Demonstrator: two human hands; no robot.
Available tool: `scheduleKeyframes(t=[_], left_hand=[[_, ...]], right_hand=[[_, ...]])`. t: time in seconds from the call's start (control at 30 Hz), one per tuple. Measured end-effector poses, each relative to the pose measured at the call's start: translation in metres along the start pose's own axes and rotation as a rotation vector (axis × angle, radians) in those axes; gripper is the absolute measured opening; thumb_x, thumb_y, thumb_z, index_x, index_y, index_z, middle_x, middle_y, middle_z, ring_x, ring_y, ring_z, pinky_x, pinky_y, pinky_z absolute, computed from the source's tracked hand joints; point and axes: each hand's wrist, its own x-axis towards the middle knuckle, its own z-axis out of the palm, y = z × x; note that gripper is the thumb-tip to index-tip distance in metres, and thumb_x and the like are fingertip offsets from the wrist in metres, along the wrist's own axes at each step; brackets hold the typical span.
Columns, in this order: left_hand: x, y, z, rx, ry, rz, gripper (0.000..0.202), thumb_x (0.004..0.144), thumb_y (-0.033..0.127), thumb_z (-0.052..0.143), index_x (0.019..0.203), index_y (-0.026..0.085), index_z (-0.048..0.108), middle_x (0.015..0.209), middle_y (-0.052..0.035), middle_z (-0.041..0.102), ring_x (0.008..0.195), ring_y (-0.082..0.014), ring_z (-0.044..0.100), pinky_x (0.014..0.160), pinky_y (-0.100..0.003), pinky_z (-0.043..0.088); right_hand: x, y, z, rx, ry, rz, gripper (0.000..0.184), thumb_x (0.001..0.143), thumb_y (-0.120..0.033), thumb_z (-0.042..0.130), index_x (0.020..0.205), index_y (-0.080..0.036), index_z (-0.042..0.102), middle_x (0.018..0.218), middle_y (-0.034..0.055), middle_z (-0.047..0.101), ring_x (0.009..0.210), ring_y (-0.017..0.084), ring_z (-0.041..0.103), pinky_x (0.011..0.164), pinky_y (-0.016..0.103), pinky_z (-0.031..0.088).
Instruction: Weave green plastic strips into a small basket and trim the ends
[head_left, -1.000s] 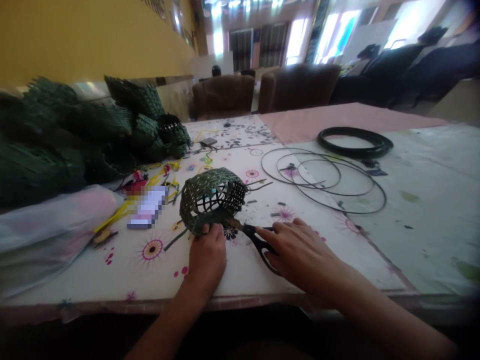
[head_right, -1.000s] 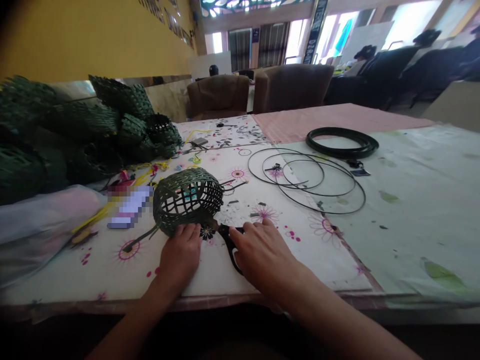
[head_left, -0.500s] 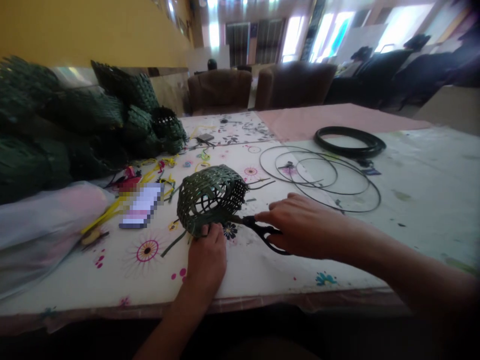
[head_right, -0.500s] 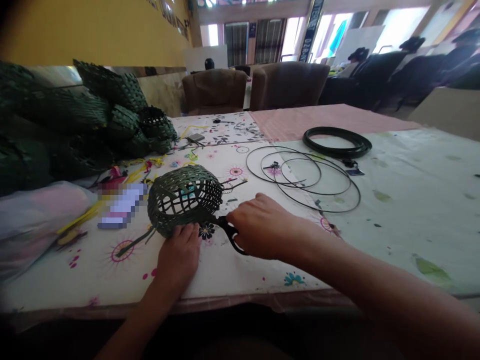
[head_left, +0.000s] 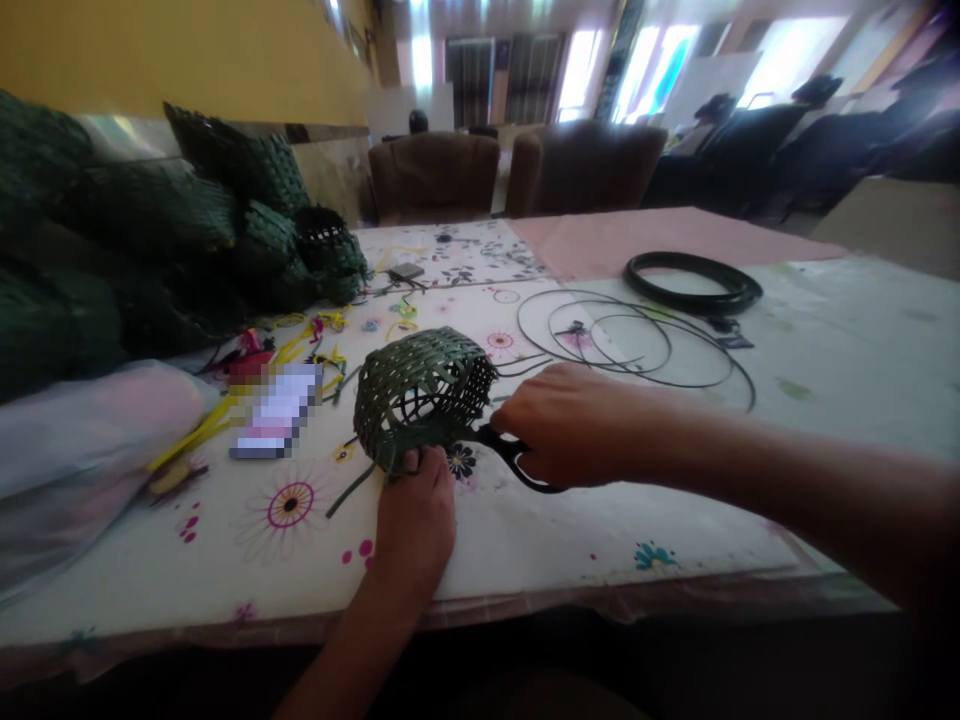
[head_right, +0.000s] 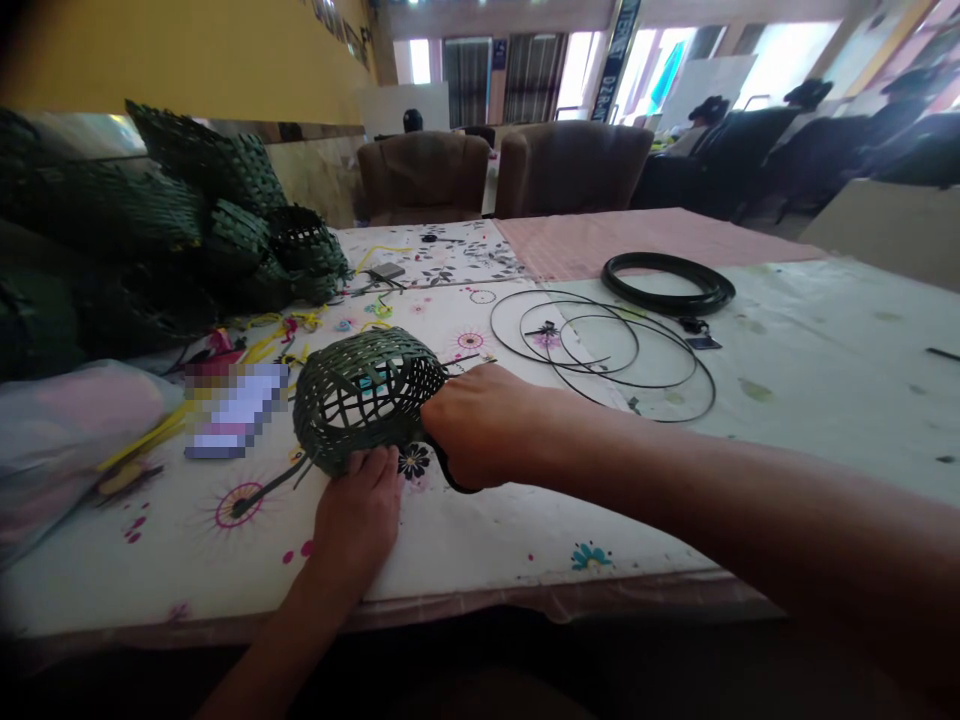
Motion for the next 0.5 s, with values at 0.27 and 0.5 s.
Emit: scheduleKeyframes(t=[0.27,0.5], left_hand=[[-0.001,-0.002,0.0,-0.009,0.016,0.011,0.03,0.088,0.015,0.058,0.113,0.001,0.069,0.103,-0.0149,0.067,0.093,-0.0282,0.056,0.077,-0.039,0.053],[0.0,-0.003,0.002,-0.008,0.057,0.01,0.029,0.088,0.015,0.059,0.112,0.001,0.069,0.099,-0.0134,0.067,0.093,-0.0288,0.054,0.077,-0.041,0.052]], right_hand=[[-0.017,0.005,0.029,0.093,0.012,0.093,0.036,0.083,-0.018,0.054,0.114,-0.022,0.072,0.091,0.0096,0.075,0.087,0.026,0.07,0.069,0.033,0.04],[0.0,0.033,0.007,0.053,-0.024,-0.046,0.031,0.076,-0.022,0.061,0.104,-0.022,0.074,0.079,0.0064,0.074,0.07,0.021,0.064,0.059,0.031,0.034]])
